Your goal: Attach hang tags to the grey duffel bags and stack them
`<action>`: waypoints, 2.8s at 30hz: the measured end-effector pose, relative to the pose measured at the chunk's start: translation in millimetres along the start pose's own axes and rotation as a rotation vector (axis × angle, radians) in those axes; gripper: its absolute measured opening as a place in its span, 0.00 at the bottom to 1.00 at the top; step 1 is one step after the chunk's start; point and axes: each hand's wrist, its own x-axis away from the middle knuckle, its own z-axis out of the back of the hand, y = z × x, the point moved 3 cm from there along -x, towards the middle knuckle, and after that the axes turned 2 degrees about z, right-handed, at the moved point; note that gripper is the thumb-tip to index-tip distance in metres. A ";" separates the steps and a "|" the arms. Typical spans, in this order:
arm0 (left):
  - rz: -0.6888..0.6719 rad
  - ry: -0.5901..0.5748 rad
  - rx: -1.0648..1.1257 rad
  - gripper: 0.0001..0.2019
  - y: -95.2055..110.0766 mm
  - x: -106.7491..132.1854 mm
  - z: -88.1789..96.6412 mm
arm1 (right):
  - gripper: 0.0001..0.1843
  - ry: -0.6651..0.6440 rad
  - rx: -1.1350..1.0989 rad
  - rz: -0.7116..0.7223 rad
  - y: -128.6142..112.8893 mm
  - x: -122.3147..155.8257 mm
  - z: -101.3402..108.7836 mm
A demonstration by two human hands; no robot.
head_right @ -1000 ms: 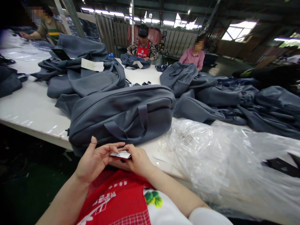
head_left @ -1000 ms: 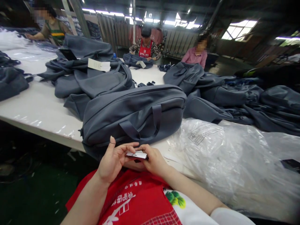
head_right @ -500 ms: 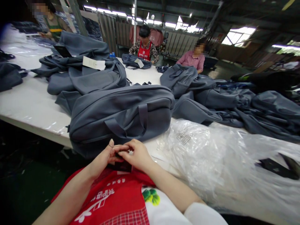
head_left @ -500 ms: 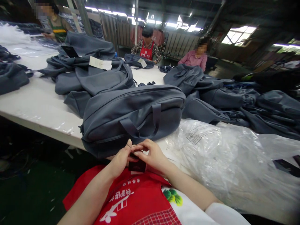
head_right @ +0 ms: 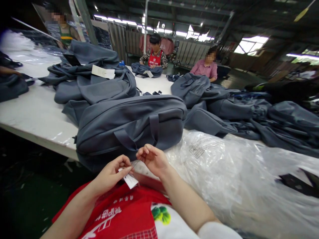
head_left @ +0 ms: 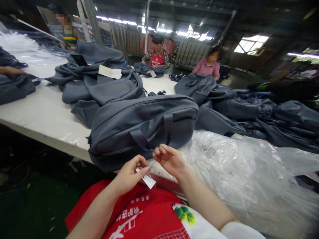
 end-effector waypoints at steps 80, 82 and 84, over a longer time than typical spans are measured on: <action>-0.259 0.520 -1.431 0.23 95.8 -34.1 52.5 | 0.16 -0.282 0.594 0.431 -48.6 -98.6 -79.5; -0.234 0.503 -1.439 0.20 93.5 -34.3 48.0 | 0.14 -0.322 0.605 0.426 -46.3 -93.8 -84.0; -0.193 0.498 -1.434 0.18 90.7 -35.2 46.9 | 0.12 -0.290 0.634 0.490 -46.3 -89.2 -84.3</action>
